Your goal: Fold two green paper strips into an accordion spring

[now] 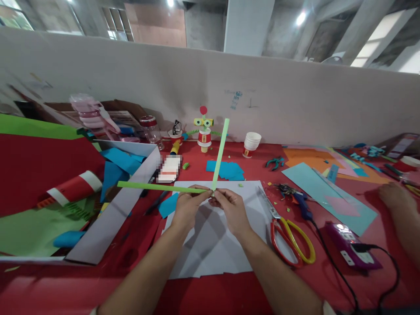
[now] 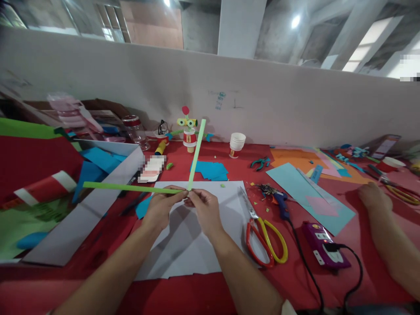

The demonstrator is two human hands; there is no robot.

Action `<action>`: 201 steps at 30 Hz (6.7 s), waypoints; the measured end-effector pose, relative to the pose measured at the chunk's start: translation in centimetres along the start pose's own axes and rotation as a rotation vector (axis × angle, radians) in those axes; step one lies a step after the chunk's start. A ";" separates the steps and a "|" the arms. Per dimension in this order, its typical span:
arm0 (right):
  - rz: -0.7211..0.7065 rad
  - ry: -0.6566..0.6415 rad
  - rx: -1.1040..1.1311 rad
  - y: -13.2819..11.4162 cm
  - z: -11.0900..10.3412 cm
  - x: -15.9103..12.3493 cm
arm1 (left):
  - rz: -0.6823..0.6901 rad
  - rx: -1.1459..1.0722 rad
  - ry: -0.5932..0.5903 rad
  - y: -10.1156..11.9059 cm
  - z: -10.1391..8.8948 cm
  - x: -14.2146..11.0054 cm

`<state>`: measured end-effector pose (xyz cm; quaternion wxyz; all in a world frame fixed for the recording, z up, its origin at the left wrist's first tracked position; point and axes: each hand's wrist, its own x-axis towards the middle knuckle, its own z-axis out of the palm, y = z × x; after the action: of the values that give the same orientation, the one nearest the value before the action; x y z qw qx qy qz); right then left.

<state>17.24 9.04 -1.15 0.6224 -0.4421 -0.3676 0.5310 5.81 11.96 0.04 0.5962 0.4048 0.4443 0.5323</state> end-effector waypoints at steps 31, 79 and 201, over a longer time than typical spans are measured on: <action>-0.030 0.087 -0.085 0.2 -0.1 -0.1 | -0.091 -0.091 -0.002 -0.4 0.1 -0.1; -0.001 0.116 -0.092 0.2 -0.4 0.2 | -0.148 0.048 -0.164 -0.3 -0.9 1.0; -0.095 0.093 -0.119 -0.1 -0.3 0.1 | -0.033 -0.133 -0.076 -0.4 1.1 -1.2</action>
<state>17.58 9.08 -1.21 0.6360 -0.4847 -0.3896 0.4569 6.99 10.73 0.05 0.6470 0.3769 0.3914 0.5349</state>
